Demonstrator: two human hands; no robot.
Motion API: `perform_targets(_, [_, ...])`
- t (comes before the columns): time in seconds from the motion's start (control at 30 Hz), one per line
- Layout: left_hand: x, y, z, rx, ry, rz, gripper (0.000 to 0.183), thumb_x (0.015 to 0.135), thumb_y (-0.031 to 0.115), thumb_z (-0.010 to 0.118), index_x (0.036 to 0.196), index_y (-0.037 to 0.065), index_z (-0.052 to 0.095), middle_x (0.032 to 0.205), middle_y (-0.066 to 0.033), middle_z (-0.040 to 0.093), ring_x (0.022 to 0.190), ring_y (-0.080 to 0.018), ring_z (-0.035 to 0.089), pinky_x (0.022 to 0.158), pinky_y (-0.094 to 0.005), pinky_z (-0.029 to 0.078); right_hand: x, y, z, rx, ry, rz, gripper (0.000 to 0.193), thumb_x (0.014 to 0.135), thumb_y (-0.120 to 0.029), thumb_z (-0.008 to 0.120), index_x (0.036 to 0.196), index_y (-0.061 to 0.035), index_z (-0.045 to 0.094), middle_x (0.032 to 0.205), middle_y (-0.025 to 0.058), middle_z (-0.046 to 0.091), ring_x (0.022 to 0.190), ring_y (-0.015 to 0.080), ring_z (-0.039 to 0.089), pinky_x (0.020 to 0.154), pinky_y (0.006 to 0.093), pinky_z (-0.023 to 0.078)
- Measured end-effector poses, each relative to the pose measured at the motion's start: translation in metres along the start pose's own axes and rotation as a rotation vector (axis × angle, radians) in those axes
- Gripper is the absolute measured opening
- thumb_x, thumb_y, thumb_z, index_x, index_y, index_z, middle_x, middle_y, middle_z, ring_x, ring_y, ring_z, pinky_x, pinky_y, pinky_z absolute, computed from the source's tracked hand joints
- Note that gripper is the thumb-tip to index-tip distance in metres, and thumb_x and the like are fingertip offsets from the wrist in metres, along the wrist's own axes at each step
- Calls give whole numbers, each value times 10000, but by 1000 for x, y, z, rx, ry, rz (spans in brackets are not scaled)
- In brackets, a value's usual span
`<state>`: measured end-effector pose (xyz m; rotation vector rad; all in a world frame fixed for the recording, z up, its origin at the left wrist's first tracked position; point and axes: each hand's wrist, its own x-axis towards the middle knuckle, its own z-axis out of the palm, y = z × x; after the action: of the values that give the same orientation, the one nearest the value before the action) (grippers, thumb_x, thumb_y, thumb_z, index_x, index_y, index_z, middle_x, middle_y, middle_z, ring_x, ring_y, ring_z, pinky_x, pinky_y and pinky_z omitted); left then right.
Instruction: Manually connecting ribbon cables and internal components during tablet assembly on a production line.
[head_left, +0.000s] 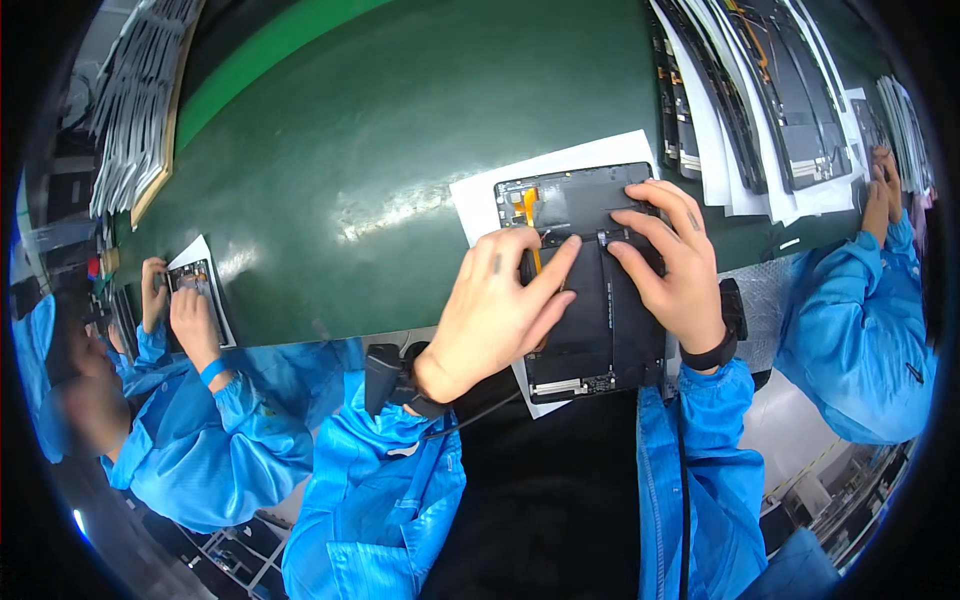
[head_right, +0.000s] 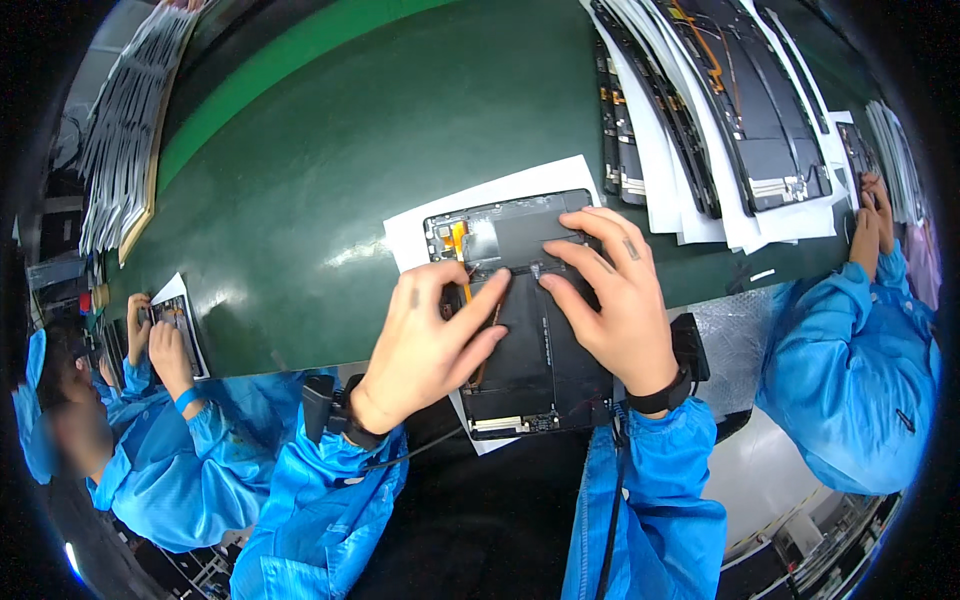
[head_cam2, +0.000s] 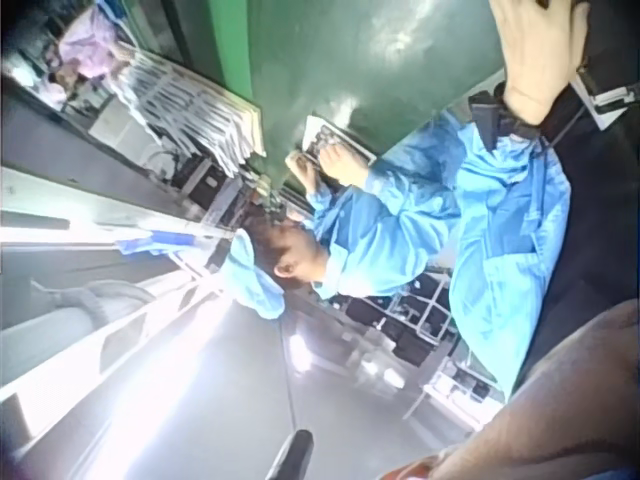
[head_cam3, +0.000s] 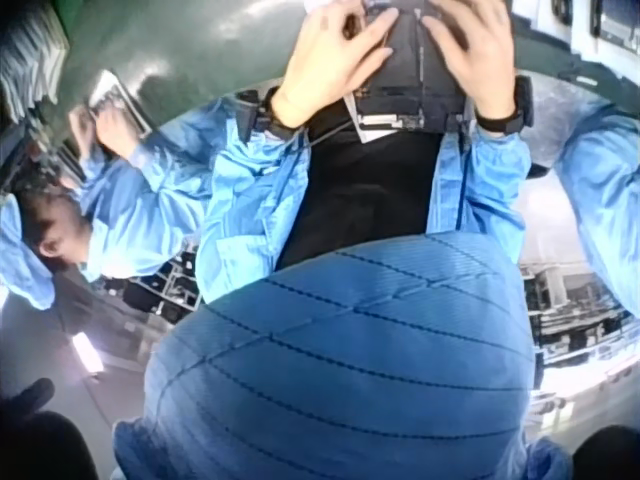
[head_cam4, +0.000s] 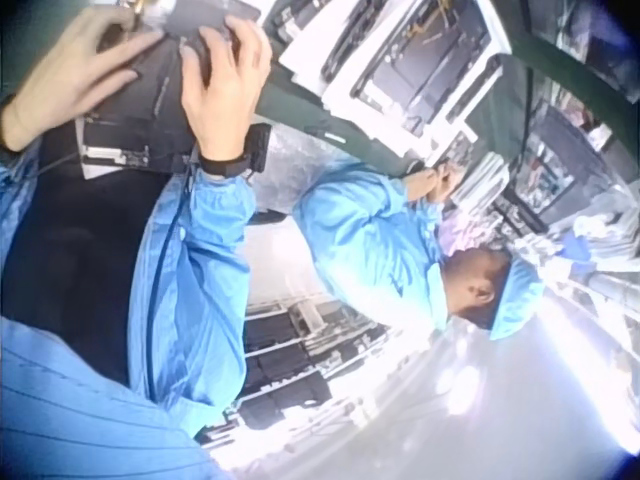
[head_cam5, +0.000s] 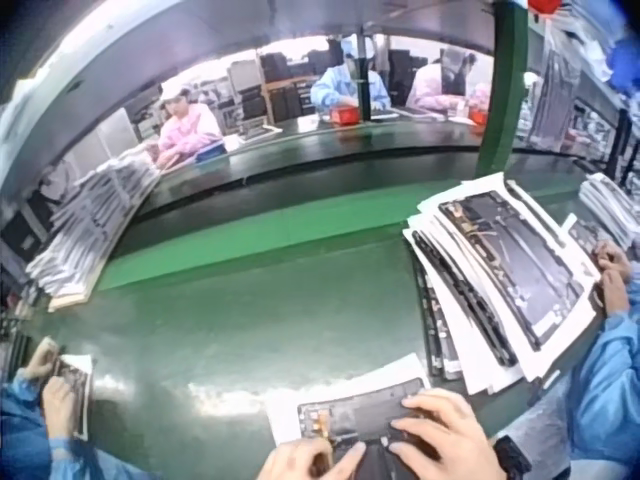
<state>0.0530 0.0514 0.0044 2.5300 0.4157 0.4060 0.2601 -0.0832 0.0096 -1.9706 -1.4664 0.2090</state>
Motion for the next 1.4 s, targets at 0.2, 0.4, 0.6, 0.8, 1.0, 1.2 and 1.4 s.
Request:
perform_targets(0.2, [-76,6,-30,-458,-74,-505,142,1005,76,692,983,-23,792,715,-88,707,608,-164,686,575,-305,523,-1,-4,13,-65,31,36,268,848,-142,846,1109,-103,800,1325,81,645,1352,337,538,1072,486,440])
perform_targets(0.4, [-96,8,24,-857,-274,-660,255,1030,205,736,1143,-17,682,744,-84,641,615,-142,570,573,-322,440,0,-1,11,-11,41,60,174,817,-112,861,954,-84,757,1337,69,650,1352,331,541,1066,477,428])
perform_targets(0.6, [-79,19,3,-733,-192,-633,203,1019,182,749,937,-2,737,554,-41,582,485,-75,513,471,-308,385,-12,-27,-28,187,134,65,196,757,-15,872,924,-52,776,1248,147,697,1143,322,663,937,402,522])
perform_targets(0.8, [-43,0,-38,-653,-158,-570,250,1005,199,721,868,-7,684,536,-138,525,431,-230,552,472,-380,399,-33,-38,-50,335,279,-201,263,699,31,906,913,-34,767,1091,164,685,849,236,665,702,355,521])
perform_targets(1.0, [-28,-27,-32,-737,-5,-722,235,1020,205,744,997,-29,748,590,-64,631,497,-95,579,482,-294,430,-25,-54,-51,482,196,-352,257,605,-34,903,850,-79,842,1023,111,720,736,230,679,616,338,493])
perform_targets(1.2, [-58,26,-62,-287,165,-535,136,952,120,806,896,-1,777,690,-137,728,568,-236,721,539,-338,536,-38,-57,-48,413,-51,-479,348,640,-139,866,988,-145,865,950,25,735,730,192,659,600,306,457])
perform_targets(1.4, [-64,55,-18,-1422,-62,-411,219,1014,30,709,1204,-73,746,1098,-193,795,1004,-250,767,913,-365,592,-42,-64,-19,320,-9,-513,375,602,-60,910,970,-99,847,938,13,652,751,202,626,588,321,463])
